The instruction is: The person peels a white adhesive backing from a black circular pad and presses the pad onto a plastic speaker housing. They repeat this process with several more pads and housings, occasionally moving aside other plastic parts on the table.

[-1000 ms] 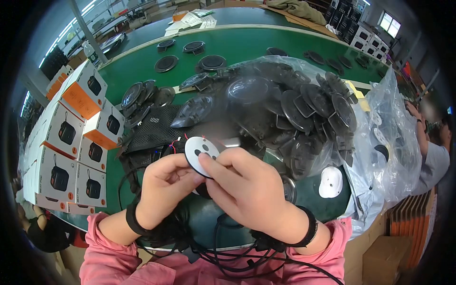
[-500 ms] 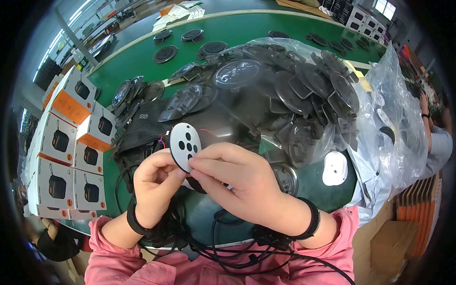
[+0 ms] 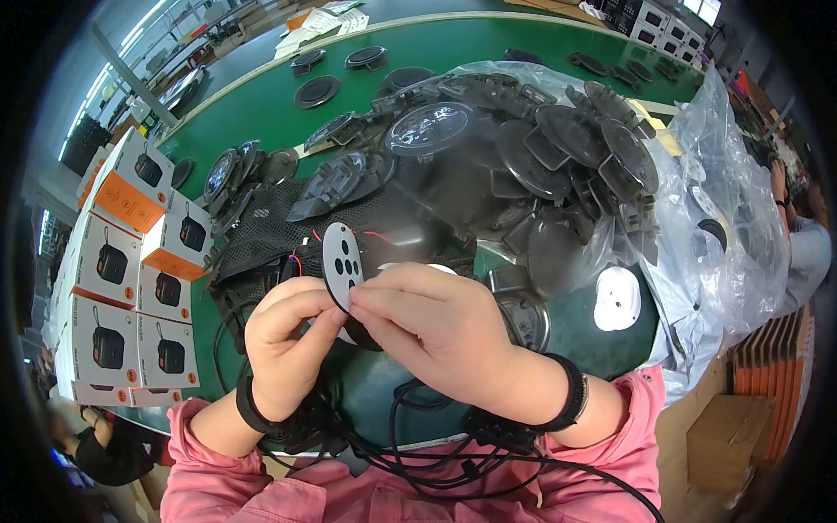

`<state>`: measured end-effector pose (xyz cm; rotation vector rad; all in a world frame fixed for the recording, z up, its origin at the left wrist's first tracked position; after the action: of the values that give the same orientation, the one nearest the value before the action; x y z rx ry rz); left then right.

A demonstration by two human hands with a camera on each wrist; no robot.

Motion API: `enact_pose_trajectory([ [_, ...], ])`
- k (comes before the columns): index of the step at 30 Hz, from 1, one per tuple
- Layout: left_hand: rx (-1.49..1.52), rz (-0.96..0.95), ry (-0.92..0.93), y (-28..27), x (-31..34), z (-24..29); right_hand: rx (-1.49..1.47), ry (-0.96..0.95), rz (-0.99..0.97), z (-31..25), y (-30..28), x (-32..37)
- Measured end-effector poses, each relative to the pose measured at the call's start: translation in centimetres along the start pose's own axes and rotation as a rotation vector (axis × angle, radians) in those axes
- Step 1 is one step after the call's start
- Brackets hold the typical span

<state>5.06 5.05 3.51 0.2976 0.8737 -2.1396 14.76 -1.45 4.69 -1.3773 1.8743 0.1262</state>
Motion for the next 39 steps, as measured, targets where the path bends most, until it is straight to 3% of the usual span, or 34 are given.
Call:
enact_pose_trajectory([
  [12,-0.010,-0.030,-0.028,0.4,0.0,0.2,0.029,0.014,0.067,0.3,-0.3,0.3],
  [19,0.090,0.001,-0.107,0.3,0.1,-0.9,-0.085,0.135,0.055,1.0,-0.3,0.3],
  [29,0.042,-0.027,-0.055,0.5,-0.1,-0.6,-0.206,0.227,0.121,2.0,-0.2,0.8],
  [32,0.029,-0.066,0.008,0.9,0.0,-0.1,-0.130,0.160,0.066,1.5,-0.1,0.4],
  [34,0.243,-0.046,-0.156,1.3,0.4,-1.3,-0.044,0.085,0.004,0.6,0.4,0.1],
  [36,0.320,-0.011,-0.165,1.5,0.5,-1.3,-0.021,0.056,-0.021,0.1,0.7,0.4],
  [38,0.404,-0.073,-0.229,2.0,0.8,-2.0,-0.083,0.066,0.048,0.2,0.2,0.4],
  [39,0.351,-0.100,-0.187,1.8,0.7,-1.5,-0.093,0.080,-0.007,0.4,0.2,0.3],
])
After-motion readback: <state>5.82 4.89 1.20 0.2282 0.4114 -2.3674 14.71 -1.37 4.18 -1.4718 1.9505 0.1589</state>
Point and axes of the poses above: each hand's wrist, its own x-axis away from the middle knuckle, its own y-axis out of the palm, z = x × y, the point moved 10 cm from there along -x, towards the middle knuckle, and after that the axes turned 8 degrees about -x, right-handed, at the moved point
